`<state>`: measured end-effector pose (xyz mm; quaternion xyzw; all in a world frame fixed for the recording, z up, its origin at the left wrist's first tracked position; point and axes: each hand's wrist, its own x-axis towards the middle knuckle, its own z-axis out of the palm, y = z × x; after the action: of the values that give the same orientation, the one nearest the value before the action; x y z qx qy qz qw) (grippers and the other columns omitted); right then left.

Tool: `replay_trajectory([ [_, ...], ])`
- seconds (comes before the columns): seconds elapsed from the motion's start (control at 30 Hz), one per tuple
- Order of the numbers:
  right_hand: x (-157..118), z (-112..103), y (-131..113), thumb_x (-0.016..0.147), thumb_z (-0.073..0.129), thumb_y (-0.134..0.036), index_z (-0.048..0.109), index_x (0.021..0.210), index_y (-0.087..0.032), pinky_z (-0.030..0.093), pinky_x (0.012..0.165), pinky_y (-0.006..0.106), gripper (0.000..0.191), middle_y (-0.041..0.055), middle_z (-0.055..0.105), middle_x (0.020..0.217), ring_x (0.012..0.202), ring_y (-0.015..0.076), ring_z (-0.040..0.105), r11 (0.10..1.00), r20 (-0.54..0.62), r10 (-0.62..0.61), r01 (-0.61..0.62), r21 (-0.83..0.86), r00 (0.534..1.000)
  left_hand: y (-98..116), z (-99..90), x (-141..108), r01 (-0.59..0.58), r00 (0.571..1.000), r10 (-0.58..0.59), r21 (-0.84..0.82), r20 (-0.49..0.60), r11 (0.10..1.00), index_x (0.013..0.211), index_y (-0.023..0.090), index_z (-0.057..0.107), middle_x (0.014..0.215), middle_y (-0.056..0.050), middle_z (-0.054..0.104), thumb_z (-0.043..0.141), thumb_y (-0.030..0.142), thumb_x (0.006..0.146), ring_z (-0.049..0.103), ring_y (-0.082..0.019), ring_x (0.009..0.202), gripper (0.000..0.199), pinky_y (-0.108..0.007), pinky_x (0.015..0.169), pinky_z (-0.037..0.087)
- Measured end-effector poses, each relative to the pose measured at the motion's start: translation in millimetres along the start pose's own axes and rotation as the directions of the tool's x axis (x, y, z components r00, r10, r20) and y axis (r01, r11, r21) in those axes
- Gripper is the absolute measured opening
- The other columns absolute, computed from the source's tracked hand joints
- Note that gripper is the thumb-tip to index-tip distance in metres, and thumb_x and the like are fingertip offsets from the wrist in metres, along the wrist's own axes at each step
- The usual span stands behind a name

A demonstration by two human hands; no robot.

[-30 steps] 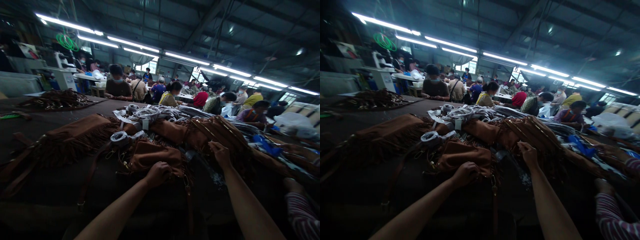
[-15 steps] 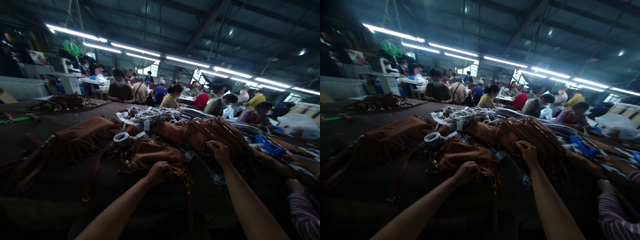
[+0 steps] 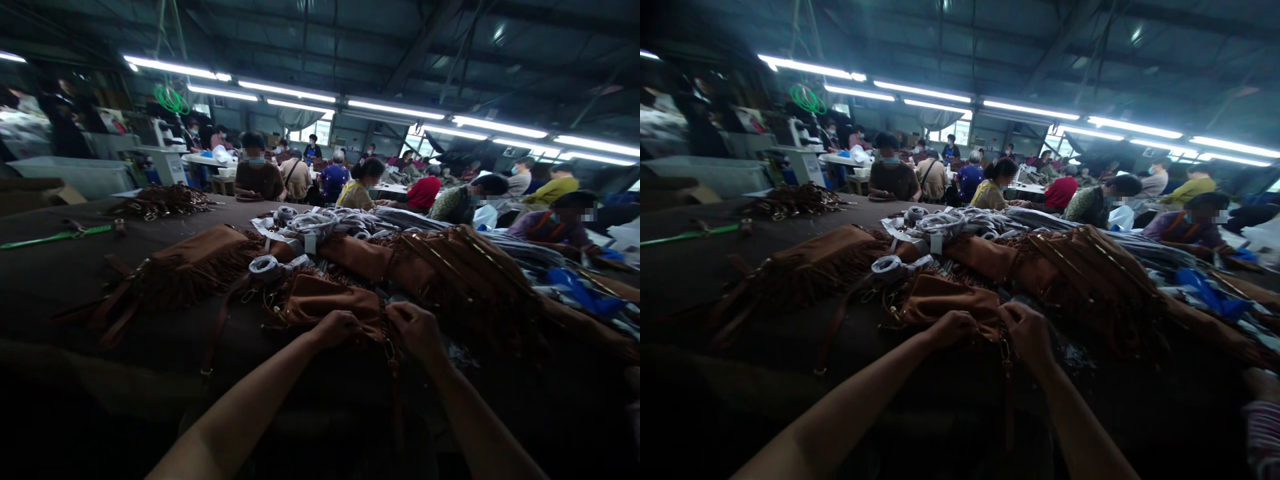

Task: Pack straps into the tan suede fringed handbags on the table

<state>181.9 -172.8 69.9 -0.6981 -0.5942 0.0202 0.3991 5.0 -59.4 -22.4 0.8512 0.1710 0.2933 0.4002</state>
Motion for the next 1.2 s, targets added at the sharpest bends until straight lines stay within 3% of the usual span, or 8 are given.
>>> replay_trajectory([
  [0.1,-39,42,-10,0.082,0.052,-0.04,0.07,0.076,-0.024,0.045,0.063,0.025,0.025,0.0015,0.072,0.079,0.072,0.0184,0.065,0.994,0.164,0.106,-0.108,0.008,0.981,-6,0.0,3,-0.011,1.0,0.012,-0.049,0.029,0.999,0.089,0.013,0.071,0.09,-0.006,0.069,0.059,0.027,0.082,0.063,-0.017,0.082,0.02,-0.026,0.076,0.048],
  [0.23,-59,68,-5,0.079,0.052,-0.038,0.07,0.07,-0.025,0.041,0.056,0.025,0.024,0.0019,0.071,0.073,0.068,0.0197,0.066,0.96,0.163,0.272,-0.256,-0.115,0.948,-9,0.6,3,-0.02,1.0,0.021,-0.043,0.019,0.999,0.088,0.013,0.071,0.088,-0.006,0.069,0.058,0.026,0.083,0.062,-0.017,0.081,0.02,-0.026,0.076,0.048],
  [0.53,-50,70,-7,0.081,0.051,-0.039,0.072,0.073,-0.027,0.04,0.055,0.025,0.026,0.0048,0.073,0.077,0.071,0.02,0.067,0.927,0.144,0.314,-0.27,-0.261,0.938,-6,-0.4,0,-0.007,1.0,0.006,-0.076,-0.009,0.997,0.089,0.013,0.072,0.091,-0.007,0.07,0.062,0.031,0.08,0.063,-0.018,0.082,0.022,-0.027,0.077,0.048],
  [0.63,-53,74,-7,0.081,0.05,-0.04,0.072,0.075,-0.026,0.042,0.057,0.026,0.026,0.006,0.072,0.077,0.07,0.0204,0.067,0.93,0.123,0.311,-0.274,-0.246,0.943,-2,-2.9,2,0.071,0.997,-0.072,-0.112,-0.008,0.991,0.088,0.012,0.072,0.089,-0.007,0.07,0.063,0.035,0.078,0.062,-0.018,0.079,0.026,-0.026,0.073,0.047],
  [0.83,-64,79,0,0.08,0.05,-0.045,0.07,0.092,-0.022,0.049,0.067,0.03,0.032,0.0074,0.072,0.09,0.082,0.0229,0.067,0.96,0.027,0.281,-0.281,0.015,0.959,8,-4.8,6,0.296,0.954,-0.286,-0.12,0.09,0.948,0.089,0.01,0.073,0.072,-0.003,0.068,0.064,0.039,0.073,0.055,-0.012,0.061,0.035,-0.02,0.054,0.039],
  [0.97,-71,80,3,0.079,0.046,-0.031,0.066,0.107,-0.02,0.049,0.084,0.033,0.037,0.0069,0.068,0.106,0.098,0.0213,0.063,0.951,0.109,0.191,-0.211,0.225,0.976,12,-4.3,5,0.317,0.948,-0.312,-0.111,0.065,0.942,0.09,0.01,0.072,0.073,-0.004,0.067,0.061,0.039,0.074,0.054,-0.012,0.061,0.035,-0.02,0.054,0.038],
  [1.03,-73,81,2,0.076,0.051,-0.031,0.062,0.113,-0.019,0.047,0.088,0.034,0.04,0.007,0.066,0.11,0.101,0.0214,0.061,0.955,0.115,0.139,-0.164,0.247,0.983,14,-4.9,3,0.318,0.948,-0.315,-0.106,0.045,0.942,0.091,0.011,0.071,0.077,-0.004,0.067,0.062,0.037,0.074,0.056,-0.013,0.066,0.033,-0.02,0.057,0.04],
  [1.2,-68,82,-6,0.08,0.051,-0.048,0.068,0.087,-0.018,0.046,0.083,0.035,0.035,0.0098,0.067,0.096,0.09,0.023,0.061,0.984,-0.003,0.13,-0.128,0.123,0.992,15,-6.6,2,0.299,0.954,-0.296,-0.137,0.043,0.944,0.088,0.011,0.071,0.074,-0.003,0.066,0.064,0.038,0.072,0.055,-0.013,0.066,0.032,-0.022,0.06,0.041],
])
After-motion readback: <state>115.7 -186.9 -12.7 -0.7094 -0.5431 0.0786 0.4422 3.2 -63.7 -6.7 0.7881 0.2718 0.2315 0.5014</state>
